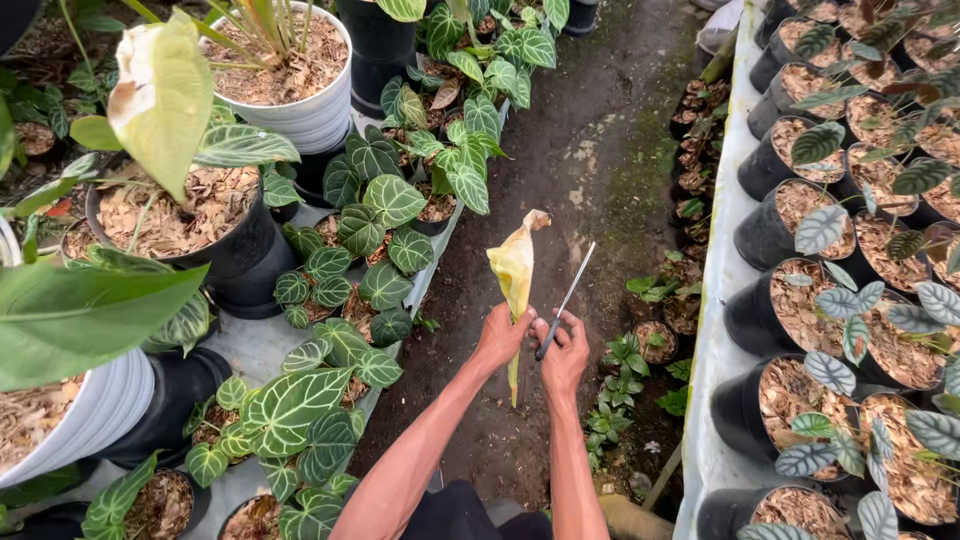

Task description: The person cuts a withered leaf from a plant using scissors, puts the leaf into a bag, and then pulls out weeds from several potted plants by hand.

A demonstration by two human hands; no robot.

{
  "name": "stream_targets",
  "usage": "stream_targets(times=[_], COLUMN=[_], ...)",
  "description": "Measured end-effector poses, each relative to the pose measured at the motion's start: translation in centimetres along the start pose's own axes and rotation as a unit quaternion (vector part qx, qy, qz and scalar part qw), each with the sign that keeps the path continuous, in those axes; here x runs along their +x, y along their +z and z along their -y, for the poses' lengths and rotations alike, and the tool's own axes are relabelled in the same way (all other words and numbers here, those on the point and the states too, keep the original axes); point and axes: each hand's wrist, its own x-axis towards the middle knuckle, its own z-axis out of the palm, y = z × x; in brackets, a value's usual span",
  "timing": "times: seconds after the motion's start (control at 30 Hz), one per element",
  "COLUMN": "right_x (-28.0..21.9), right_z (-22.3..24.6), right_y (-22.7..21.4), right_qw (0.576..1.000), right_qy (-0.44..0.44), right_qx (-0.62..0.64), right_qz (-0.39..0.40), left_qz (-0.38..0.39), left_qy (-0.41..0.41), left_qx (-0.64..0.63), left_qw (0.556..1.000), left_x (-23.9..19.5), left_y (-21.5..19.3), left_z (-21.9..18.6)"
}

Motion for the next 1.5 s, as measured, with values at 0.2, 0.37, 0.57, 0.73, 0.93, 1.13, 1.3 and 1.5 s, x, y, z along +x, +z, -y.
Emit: stream_targets(times=[0.2, 0.37, 0.57, 0.73, 0.93, 1.13, 1.3, 1.5], right_x=[4.4, 9.5, 18.3, 28.6, 38.3, 45.6, 53.5, 67.6], right_z=[1.4, 0.9, 0.0, 0.5, 2.5, 2.2, 0.2, 1.7], right_y=[2.1, 3.4, 2.4, 0.1, -3.4, -4.2, -4.5, -2.5], right_qw=[1.0, 1.0, 0.999, 0.998, 0.999, 0.999, 0.999, 0.997], right_qy=[0.011, 0.01, 0.027, 0.027, 0.015, 0.042, 0.04, 0.017], right_qx=[-0.002, 0.016, 0.014, 0.046, 0.007, -0.027, -0.003, 0.012], right_qz=[0.003, 0.011, 0.026, 0.038, 0.032, 0.002, -0.025, -0.079], left_qz=[0.012, 0.009, 0.0, -0.005, -0.02, -0.011, 0.031, 0.096], left_qy=[-0.023, -0.044, -0.017, -0.045, -0.05, -0.069, -0.051, -0.018], left_qx=[-0.008, 0.0, -0.016, -0.015, -0.044, -0.043, -0.043, -0.008], left_qw=[1.0, 0.999, 1.0, 0.999, 0.998, 0.997, 0.997, 0.995], left_x=[4.9, 9.5, 16.9, 25.4, 32.4, 40.1, 49.0, 63.7], left_y=[-0.3, -0.2, 3.1, 7.7, 12.9, 16.7, 19.8, 21.3], left_z=[-0.3, -0.8, -0.6, -3.3, -6.4, -5.9, -5.6, -8.8])
